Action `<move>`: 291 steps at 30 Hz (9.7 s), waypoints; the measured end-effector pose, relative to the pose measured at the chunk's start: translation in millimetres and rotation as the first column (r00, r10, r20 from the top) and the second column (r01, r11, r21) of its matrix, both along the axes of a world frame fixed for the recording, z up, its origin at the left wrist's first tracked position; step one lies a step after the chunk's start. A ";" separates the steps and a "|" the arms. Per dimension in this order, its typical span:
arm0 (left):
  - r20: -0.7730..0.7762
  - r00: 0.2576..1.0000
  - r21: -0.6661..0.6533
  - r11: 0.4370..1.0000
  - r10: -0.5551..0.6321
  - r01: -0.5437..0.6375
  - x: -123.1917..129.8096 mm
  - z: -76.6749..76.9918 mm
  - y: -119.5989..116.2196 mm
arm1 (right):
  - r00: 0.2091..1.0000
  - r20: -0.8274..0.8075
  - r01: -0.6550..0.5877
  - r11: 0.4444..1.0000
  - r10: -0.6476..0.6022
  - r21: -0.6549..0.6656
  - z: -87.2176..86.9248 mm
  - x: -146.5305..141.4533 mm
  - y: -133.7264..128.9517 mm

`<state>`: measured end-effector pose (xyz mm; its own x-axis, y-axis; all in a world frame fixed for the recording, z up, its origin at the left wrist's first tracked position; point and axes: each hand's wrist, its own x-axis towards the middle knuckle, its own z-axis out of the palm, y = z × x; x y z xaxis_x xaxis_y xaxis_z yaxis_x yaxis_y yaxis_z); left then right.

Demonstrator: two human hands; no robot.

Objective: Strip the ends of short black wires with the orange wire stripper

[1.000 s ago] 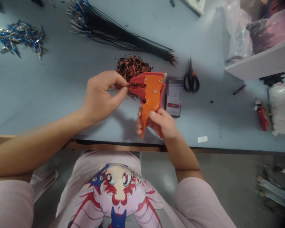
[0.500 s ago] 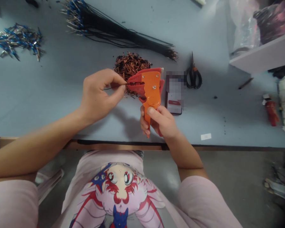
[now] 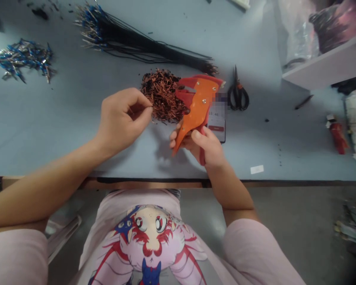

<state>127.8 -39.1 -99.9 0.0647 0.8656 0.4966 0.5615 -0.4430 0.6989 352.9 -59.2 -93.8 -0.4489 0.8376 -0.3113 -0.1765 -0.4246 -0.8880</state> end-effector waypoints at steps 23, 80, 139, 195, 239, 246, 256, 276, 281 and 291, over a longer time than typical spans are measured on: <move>-0.075 0.996 0.140 0.988 -0.050 0.060 -3.7 -0.5 1.7 | 0.884 0.307 0.149 0.834 -0.354 0.531 -6.1 1.4 1.6; 0.059 0.998 -0.100 0.994 -0.027 0.033 3.2 -1.8 -3.5 | 0.978 0.124 -0.168 0.986 0.165 0.015 9.6 -2.2 -8.2; -0.338 0.938 0.252 0.954 -0.073 0.165 -2.9 -12.1 2.8 | 0.481 0.843 -0.755 0.374 -0.243 0.539 -11.0 -12.0 -12.9; -0.594 0.731 0.003 0.909 -0.335 0.418 -3.9 6.5 -0.2 | 0.713 0.550 -0.413 0.373 -0.434 0.831 -0.4 0.8 4.3; -0.150 0.989 -0.102 0.995 -0.003 -0.012 -33.8 -23.5 44.3 | 0.360 0.840 -0.601 0.587 -0.407 0.542 -14.7 35.2 32.1; -0.150 0.989 -0.177 0.984 -0.016 -0.011 -32.9 -19.1 42.4 | 0.374 0.771 -0.514 0.577 -0.515 0.635 -16.1 35.2 34.0; 0.142 0.988 -0.159 0.987 0.061 -0.038 -25.5 -22.9 42.5 | 0.519 0.721 -0.470 0.551 -0.459 0.689 -9.1 25.5 29.6; 0.644 0.755 -0.181 0.983 0.125 -0.009 -21.7 -21.8 48.7 | 0.978 0.177 -0.142 0.976 0.112 0.165 20.6 0.7 27.8; 0.603 0.796 -0.219 0.971 0.055 0.099 -11.2 -10.3 29.8 | 0.997 -0.021 -0.079 0.984 0.077 -0.161 2.7 -10.2 17.4; 0.516 0.856 -0.345 0.907 -0.032 0.242 11.3 -11.5 0.0 | 0.939 -0.332 -0.212 0.911 0.090 -0.354 -2.9 -5.0 6.2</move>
<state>139.2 -39.1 -111.3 0.0373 0.9916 0.1242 0.0539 -0.1261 0.9906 347.9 -53.1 -96.6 -0.6836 0.5970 -0.4199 -0.3156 -0.7605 -0.5675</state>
